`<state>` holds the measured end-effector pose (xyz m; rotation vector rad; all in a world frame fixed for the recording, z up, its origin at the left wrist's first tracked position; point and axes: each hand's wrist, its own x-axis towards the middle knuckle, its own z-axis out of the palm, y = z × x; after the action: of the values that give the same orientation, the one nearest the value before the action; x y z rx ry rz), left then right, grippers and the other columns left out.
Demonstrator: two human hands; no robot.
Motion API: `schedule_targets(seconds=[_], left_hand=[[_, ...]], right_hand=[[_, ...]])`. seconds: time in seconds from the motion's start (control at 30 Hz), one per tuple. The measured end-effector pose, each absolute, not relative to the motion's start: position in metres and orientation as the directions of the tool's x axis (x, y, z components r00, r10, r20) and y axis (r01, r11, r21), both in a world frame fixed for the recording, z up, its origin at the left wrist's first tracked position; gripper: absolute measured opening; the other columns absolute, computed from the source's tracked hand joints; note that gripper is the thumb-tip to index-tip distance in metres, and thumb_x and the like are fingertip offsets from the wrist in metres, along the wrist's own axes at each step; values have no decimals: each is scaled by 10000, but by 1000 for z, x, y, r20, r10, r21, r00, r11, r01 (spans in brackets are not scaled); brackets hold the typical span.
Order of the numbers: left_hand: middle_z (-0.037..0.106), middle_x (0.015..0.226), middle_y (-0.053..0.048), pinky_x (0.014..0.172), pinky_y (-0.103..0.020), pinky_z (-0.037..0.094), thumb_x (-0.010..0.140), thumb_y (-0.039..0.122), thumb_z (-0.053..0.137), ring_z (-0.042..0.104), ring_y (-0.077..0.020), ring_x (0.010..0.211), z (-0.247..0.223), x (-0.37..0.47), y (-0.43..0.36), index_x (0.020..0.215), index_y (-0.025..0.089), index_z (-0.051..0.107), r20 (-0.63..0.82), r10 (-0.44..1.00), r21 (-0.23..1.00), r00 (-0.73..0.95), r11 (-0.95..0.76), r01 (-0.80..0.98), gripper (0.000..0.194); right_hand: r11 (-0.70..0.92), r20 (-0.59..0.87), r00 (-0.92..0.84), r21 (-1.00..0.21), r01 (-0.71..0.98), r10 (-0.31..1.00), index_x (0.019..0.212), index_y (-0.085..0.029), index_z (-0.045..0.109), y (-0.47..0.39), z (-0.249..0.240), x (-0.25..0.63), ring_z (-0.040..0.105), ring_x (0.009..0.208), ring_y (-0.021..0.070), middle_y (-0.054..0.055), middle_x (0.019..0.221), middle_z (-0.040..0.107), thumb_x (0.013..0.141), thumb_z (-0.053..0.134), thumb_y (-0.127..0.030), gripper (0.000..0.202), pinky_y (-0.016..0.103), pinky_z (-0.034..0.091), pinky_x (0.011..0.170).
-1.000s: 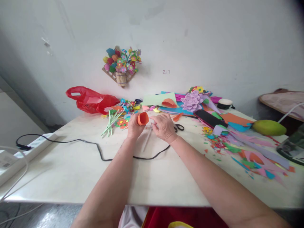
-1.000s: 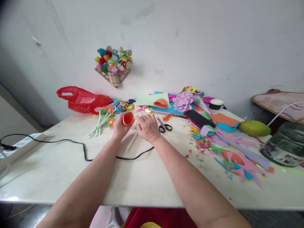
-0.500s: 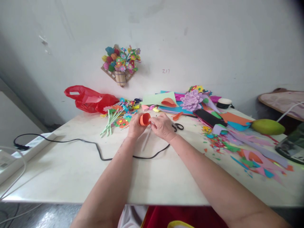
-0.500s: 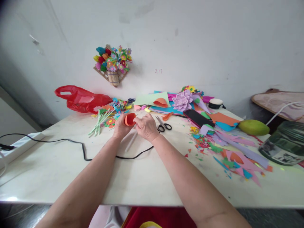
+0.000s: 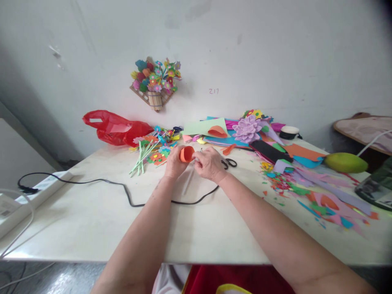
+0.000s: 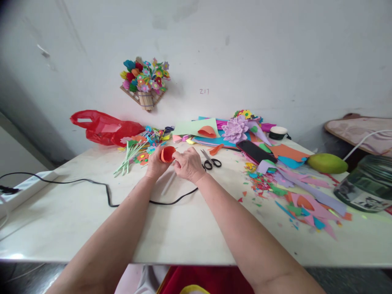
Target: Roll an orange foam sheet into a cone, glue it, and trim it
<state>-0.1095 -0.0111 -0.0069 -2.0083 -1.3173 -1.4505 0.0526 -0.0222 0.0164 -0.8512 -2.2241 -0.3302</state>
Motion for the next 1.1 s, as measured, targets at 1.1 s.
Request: schedule_targets(seconds=[1.1], left_hand=[[571,839,-57,960,-450,336,686,172,547,551,-216,851,-6,-108,-7,1031,189,500,909,337,-38,244,-516,856,349]], right_hand=[[329,279,-190,-886,326,941,553,-172,534,-11,16,45,464,510,111,-23,501,519,627,486,-289,146,222,315,480]])
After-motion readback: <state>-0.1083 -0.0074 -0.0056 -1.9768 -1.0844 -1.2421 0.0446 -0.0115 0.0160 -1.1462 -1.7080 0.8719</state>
